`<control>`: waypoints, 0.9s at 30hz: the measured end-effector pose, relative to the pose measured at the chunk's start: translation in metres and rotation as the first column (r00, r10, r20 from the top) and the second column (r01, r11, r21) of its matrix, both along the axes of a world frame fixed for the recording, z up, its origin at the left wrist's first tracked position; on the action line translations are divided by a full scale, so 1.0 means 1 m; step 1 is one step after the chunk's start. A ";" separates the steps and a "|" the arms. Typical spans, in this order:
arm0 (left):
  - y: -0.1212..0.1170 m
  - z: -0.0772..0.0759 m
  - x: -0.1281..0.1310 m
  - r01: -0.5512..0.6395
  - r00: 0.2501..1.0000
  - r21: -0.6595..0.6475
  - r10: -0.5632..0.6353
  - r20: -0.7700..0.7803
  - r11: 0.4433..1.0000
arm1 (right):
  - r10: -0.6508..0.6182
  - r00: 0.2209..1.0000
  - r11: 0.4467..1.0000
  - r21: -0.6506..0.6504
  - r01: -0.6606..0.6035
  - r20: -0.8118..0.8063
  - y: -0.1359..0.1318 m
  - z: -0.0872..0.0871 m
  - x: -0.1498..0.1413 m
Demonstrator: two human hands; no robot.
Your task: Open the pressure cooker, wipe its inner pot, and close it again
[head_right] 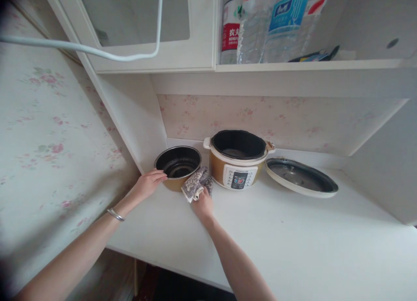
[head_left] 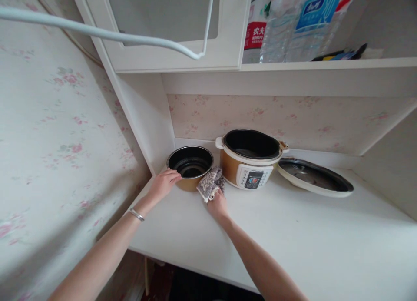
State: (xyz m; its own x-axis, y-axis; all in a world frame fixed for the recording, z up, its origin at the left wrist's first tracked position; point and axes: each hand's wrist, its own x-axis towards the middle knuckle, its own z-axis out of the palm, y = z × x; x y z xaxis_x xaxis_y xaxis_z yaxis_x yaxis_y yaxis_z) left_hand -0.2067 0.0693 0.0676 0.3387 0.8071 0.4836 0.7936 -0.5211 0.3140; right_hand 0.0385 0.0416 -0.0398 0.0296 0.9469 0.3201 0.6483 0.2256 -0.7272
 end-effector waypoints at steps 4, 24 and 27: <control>-0.009 0.001 0.034 -0.010 0.996 0.037 0.006 0.087 0.999 | 0.015 1.000 0.999 0.038 -0.014 -0.013 -0.002 0.002 0.000; -0.038 0.014 0.091 -0.055 0.925 -0.034 0.063 0.374 0.998 | 0.057 0.990 0.998 0.023 -0.055 -0.130 -0.005 0.014 0.009; -0.037 0.019 0.060 -0.250 0.807 -0.124 0.278 0.521 0.960 | 0.061 0.979 0.998 0.018 -0.059 -0.193 -0.009 0.017 0.021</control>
